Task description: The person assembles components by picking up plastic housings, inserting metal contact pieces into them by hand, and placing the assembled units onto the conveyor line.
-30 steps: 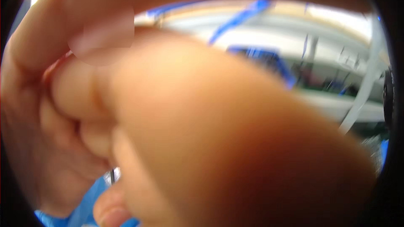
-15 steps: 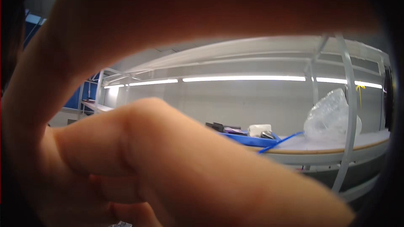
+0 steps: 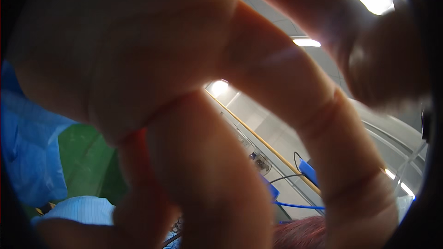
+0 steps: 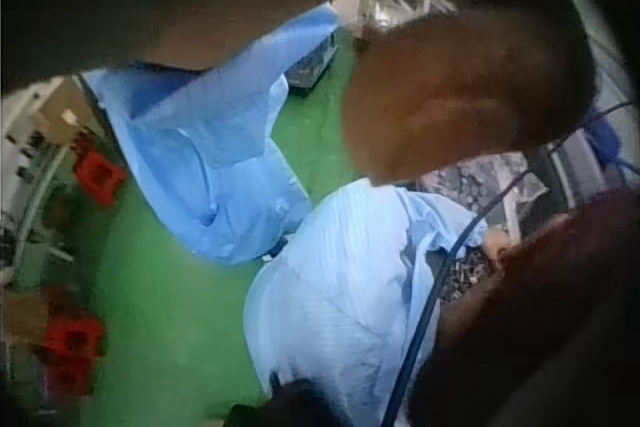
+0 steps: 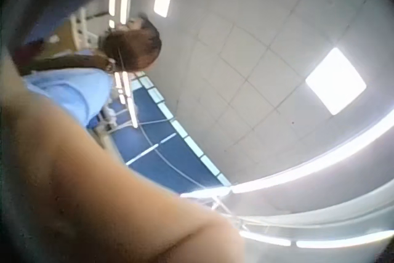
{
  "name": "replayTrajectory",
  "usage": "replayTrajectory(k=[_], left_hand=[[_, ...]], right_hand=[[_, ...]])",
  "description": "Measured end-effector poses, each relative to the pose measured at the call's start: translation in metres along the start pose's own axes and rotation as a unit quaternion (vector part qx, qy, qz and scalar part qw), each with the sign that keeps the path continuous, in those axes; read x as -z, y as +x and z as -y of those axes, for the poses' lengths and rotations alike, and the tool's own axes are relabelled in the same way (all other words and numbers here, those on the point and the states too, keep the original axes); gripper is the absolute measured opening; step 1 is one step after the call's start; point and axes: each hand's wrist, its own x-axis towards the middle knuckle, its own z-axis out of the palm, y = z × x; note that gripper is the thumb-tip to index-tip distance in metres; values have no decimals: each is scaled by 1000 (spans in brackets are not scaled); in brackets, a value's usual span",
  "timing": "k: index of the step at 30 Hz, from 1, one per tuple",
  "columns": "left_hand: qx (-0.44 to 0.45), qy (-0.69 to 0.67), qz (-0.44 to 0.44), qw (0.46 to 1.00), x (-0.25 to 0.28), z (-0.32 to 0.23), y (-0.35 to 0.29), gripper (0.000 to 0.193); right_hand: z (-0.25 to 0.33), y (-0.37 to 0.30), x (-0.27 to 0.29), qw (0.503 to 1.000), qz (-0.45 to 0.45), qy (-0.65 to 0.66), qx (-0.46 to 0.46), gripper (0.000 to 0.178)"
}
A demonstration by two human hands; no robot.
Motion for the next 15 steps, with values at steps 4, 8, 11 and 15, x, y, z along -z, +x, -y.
replayTrajectory(k=[4,8,11,15], left_hand=[[-31,-34,-22,999,2,21,8,35],[-183,-155,-12,971,-74,28,129,34],[-299,-256,-13,919,-141,-38,217,34],[-404,-307,-62,859,-138,-92,322,34]], right_hand=[[-5,25,22,997,-22,-64,-22,17],[-73,15,132,961,-134,-194,-146,17],[-102,-52,254,897,-215,-302,-240,17],[-76,-53,394,820,-293,-412,-268,17]])
